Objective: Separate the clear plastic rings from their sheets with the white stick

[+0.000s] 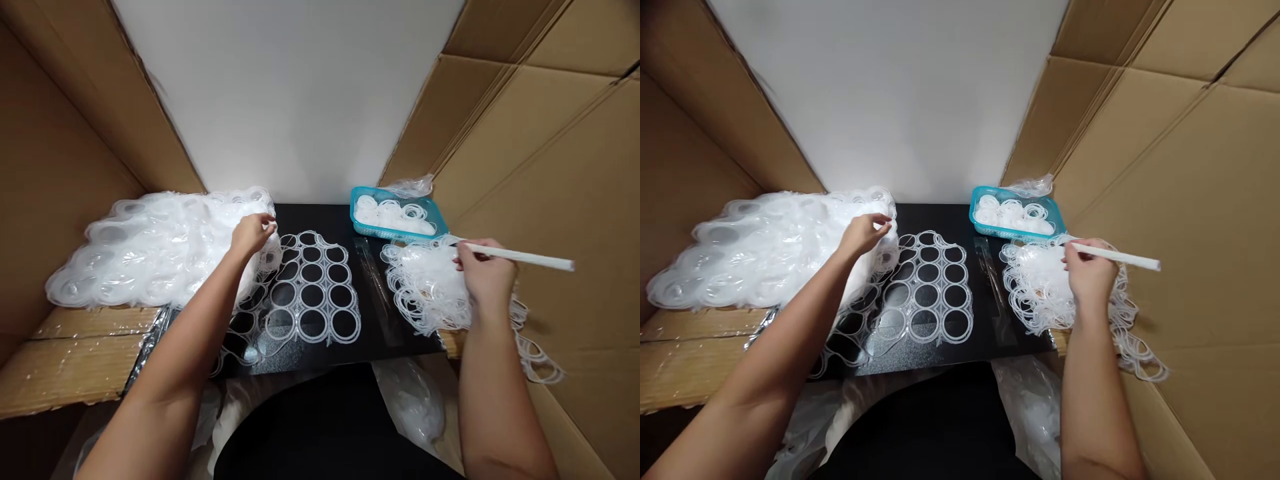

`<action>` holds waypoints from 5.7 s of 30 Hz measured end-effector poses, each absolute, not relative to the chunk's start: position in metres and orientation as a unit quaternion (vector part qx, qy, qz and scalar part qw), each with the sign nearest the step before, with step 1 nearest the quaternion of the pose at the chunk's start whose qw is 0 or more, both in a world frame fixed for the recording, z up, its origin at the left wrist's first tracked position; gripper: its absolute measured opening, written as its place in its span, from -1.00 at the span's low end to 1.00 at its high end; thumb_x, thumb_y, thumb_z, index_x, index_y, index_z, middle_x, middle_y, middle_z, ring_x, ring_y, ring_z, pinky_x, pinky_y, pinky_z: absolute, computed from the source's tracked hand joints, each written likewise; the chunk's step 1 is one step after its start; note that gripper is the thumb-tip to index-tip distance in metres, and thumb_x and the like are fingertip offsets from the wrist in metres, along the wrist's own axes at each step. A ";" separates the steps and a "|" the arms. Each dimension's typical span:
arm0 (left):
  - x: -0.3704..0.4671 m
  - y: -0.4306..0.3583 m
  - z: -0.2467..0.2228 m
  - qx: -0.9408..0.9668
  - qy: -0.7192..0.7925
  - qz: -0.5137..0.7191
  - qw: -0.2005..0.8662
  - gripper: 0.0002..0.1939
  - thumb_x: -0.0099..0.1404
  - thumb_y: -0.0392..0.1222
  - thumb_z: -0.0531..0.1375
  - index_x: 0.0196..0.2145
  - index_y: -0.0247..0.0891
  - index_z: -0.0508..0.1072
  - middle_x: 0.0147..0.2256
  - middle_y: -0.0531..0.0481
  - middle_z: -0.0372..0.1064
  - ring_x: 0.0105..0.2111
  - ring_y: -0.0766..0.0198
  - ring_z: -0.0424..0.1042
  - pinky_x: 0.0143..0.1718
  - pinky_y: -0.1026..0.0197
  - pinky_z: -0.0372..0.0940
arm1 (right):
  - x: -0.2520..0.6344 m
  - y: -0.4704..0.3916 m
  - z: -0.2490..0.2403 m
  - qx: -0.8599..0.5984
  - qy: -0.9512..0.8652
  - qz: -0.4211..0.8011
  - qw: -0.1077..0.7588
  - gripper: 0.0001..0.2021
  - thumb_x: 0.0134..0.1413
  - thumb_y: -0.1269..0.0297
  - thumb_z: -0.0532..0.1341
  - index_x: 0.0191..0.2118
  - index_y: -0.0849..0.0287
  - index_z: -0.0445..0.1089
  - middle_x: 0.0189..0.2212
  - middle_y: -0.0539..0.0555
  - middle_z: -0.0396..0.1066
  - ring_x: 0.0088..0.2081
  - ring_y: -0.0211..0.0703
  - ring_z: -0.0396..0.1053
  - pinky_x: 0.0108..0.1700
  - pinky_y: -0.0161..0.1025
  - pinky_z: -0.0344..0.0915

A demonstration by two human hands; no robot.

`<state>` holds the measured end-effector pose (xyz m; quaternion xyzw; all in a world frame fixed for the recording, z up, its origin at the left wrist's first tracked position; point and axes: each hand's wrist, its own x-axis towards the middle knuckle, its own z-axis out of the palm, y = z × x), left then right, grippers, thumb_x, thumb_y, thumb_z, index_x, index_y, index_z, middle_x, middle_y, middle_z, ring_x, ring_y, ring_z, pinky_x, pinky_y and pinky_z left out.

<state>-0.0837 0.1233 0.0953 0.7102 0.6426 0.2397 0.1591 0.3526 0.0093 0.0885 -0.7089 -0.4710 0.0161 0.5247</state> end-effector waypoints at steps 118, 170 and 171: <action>0.022 0.002 0.008 0.903 0.388 0.181 0.033 -0.63 0.32 -0.08 0.25 0.01 -0.32 0.38 0.02 -0.23 0.39 0.24 -0.06 0.24 0.30 -0.07 0.10 | 0.231 0.033 0.025 -0.499 -0.723 0.373 0.298 -0.78 0.21 0.10 0.16 -0.31 0.11 0.43 -0.25 0.04 0.51 -0.20 -0.09 0.43 -0.10 -0.17 0.29; 0.016 0.024 0.007 0.901 0.416 0.113 0.051 -0.45 0.42 0.00 0.12 0.26 -0.31 0.23 0.35 -0.22 0.02 0.36 -0.08 0.00 0.33 -0.19 -0.05 | 0.265 0.075 0.046 -0.556 -0.315 0.525 0.562 -0.63 -0.22 0.28 0.49 -0.47 0.15 0.23 -0.36 0.11 0.59 -0.25 -0.05 0.58 -0.54 -0.45 0.38; 0.015 0.024 0.008 0.901 0.415 0.115 0.053 -0.45 0.42 0.00 0.13 0.26 -0.31 0.24 0.35 -0.23 0.03 0.36 -0.09 0.00 0.32 -0.20 -0.05 | 0.261 0.072 0.047 -0.550 -0.327 0.543 0.543 -0.63 -0.21 0.26 0.49 -0.46 0.16 0.24 -0.34 0.12 0.59 -0.24 -0.05 0.58 -0.54 -0.45 0.38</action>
